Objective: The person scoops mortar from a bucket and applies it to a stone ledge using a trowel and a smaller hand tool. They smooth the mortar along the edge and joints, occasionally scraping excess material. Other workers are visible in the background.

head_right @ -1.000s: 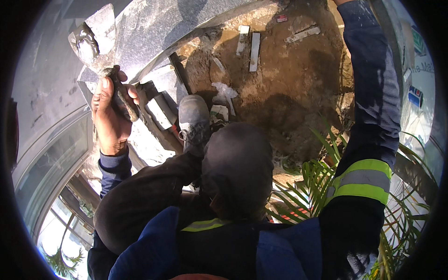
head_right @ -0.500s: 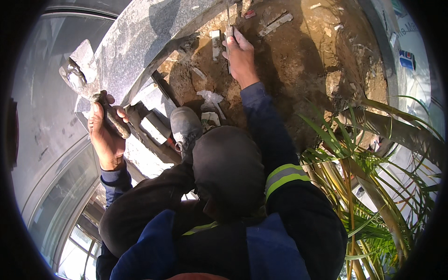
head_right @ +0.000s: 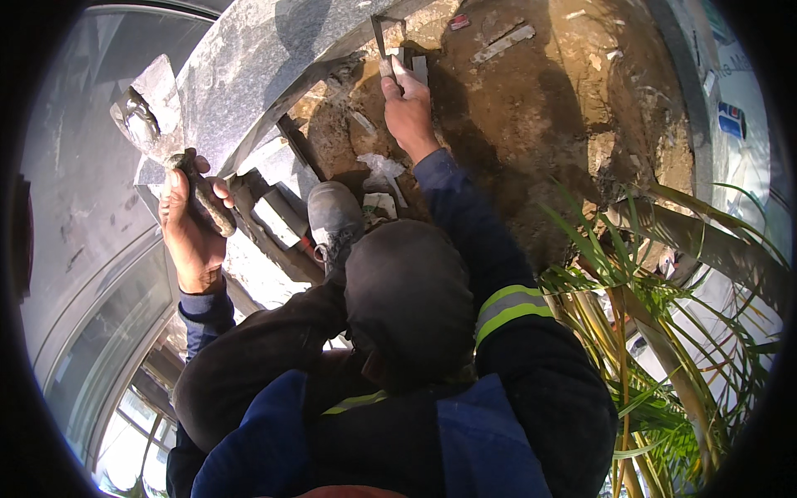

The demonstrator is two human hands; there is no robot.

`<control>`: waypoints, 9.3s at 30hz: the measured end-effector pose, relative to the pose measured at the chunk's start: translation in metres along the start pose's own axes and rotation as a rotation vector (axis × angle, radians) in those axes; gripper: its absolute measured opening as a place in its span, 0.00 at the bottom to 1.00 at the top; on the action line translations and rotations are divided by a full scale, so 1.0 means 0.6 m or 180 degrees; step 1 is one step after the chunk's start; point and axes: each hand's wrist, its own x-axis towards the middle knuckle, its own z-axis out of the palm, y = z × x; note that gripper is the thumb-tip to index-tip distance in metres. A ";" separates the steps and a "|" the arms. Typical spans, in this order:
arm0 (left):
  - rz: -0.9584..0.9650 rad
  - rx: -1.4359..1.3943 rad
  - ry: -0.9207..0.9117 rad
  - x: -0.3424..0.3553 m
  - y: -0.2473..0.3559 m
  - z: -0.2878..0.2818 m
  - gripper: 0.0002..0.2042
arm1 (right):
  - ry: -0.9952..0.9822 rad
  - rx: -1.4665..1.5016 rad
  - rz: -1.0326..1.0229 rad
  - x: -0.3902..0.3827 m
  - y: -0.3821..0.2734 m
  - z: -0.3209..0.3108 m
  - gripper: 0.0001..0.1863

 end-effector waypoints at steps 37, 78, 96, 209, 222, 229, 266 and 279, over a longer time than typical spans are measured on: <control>0.0756 0.0696 -0.0195 0.059 0.063 0.133 0.15 | -0.0974 0.0284 0.0396 0.019 -0.320 -0.098 0.30; -0.1502 0.1007 0.1142 -0.358 0.642 -0.034 0.11 | -0.0512 0.0430 -0.0610 -0.239 -0.901 -0.038 0.22; -0.0676 0.1564 -0.0497 -0.442 0.705 -0.433 0.12 | -0.0164 0.0050 -0.0144 -0.913 -0.784 0.331 0.19; -0.2005 -0.0281 0.0120 -0.382 0.155 -0.593 0.12 | 0.1026 0.0102 -0.0703 -0.277 0.081 0.377 0.23; -0.1783 -0.0093 0.0097 -0.381 0.204 -0.621 0.14 | 0.1936 -0.1271 -0.0888 -0.266 -0.060 0.247 0.22; -0.1904 -0.0482 0.0185 -0.395 0.176 -0.621 0.16 | 0.1558 -0.2712 -0.0946 -0.207 -0.144 0.221 0.22; -0.2158 0.0012 0.0172 -0.415 0.178 -0.616 0.23 | 0.0787 -0.0370 -0.0438 -0.179 0.035 0.215 0.27; -0.2036 -0.0259 -0.0159 -0.407 0.183 -0.581 0.14 | 0.0674 -0.0965 -0.0611 -0.281 0.067 0.326 0.22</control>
